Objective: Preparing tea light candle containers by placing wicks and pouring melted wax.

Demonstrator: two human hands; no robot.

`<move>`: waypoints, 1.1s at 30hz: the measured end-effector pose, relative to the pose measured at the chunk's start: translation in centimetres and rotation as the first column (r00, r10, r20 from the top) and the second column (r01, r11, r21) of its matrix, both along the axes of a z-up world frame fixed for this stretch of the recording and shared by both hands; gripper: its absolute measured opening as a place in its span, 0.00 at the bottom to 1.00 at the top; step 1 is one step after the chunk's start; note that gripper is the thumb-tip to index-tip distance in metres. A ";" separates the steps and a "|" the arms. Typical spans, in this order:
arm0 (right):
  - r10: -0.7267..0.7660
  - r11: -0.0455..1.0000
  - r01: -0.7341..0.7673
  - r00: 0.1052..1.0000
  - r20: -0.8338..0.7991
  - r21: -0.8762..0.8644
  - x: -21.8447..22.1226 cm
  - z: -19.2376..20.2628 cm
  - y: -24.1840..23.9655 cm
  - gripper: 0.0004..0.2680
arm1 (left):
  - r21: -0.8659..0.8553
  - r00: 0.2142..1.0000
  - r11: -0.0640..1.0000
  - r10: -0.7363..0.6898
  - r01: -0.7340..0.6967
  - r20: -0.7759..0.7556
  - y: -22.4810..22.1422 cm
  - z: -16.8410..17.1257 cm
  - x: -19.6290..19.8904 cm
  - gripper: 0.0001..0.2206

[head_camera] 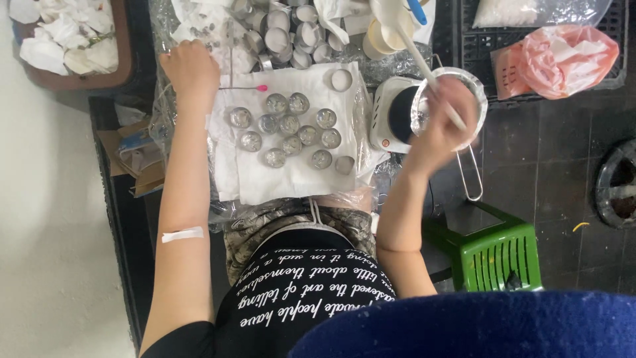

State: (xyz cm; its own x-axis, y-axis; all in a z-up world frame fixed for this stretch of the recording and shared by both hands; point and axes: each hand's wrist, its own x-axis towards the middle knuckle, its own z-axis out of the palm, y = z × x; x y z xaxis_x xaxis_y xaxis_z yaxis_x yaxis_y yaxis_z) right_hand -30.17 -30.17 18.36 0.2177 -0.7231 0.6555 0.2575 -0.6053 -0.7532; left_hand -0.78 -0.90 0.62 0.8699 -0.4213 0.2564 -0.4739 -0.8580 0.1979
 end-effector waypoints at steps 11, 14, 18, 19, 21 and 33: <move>0.207 0.934 -0.244 0.965 0.161 0.259 13.7 -4.3 -5.6 0.12 | -0.057 0.999 0.998 -0.012 0.009 -0.048 0.1 0.3 -0.1 0.06; 0.175 0.949 -0.201 0.977 0.124 0.244 16.1 -7.2 -8.1 0.14 | -0.059 0.999 0.998 0.012 -0.014 -0.040 -0.2 0.9 0.0 0.05; 0.096 0.965 -0.103 0.994 0.043 0.240 18.6 -9.0 -8.8 0.15 | -0.094 0.987 0.995 0.022 -0.038 -0.161 -0.5 -0.1 0.4 0.06; 0.084 0.967 -0.078 0.996 -0.011 0.244 19.1 -9.6 -9.0 0.15 | -0.025 0.982 0.999 0.035 -0.041 -0.183 -0.6 -1.0 0.7 0.09; 0.074 0.968 -0.055 0.995 -0.069 0.246 20.0 -10.7 -8.6 0.15 | 0.043 0.977 0.998 0.053 -0.045 -0.207 -0.9 -1.7 0.8 0.11; 0.002 0.941 -0.197 0.818 -0.576 -0.277 16.3 -6.8 0.1 0.16 | -0.120 0.957 0.993 -0.028 -0.007 -0.289 1.2 -2.2 1.7 0.11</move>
